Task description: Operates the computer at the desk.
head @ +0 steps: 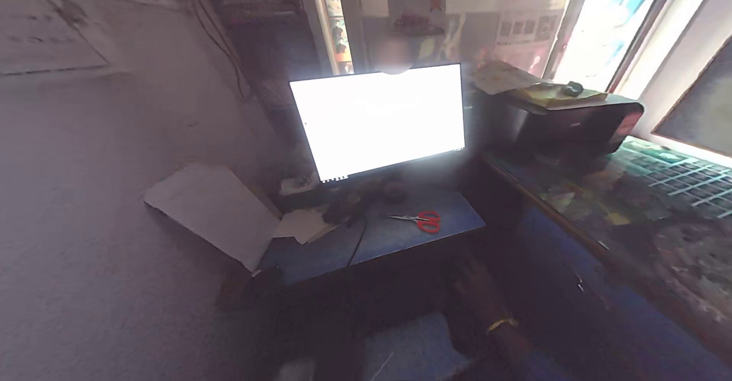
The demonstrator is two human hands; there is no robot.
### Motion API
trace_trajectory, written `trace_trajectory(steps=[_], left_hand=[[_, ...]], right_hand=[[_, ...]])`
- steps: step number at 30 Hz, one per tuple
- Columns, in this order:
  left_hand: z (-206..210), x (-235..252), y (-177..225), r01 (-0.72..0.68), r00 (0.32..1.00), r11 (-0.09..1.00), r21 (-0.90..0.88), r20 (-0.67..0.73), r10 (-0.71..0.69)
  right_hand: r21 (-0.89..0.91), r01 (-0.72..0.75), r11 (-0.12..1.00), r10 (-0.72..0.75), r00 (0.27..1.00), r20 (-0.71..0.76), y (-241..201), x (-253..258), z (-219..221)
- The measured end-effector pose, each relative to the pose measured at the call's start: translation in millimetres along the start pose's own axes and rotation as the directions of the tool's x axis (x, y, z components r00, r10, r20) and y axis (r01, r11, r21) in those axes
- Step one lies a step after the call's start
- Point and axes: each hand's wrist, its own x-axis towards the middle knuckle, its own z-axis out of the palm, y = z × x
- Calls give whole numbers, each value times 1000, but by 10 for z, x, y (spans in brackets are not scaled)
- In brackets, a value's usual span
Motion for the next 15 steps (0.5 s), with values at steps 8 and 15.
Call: trace_trajectory(steps=[8, 15], left_hand=[[81, 287, 642, -152, 988, 988, 7, 20, 152], [57, 266, 696, -69, 988, 991, -111, 131, 83]], right_hand=[[28, -74, 997, 74, 997, 4, -33, -25, -25], [35, -66, 997, 65, 998, 17, -7, -75, 78]])
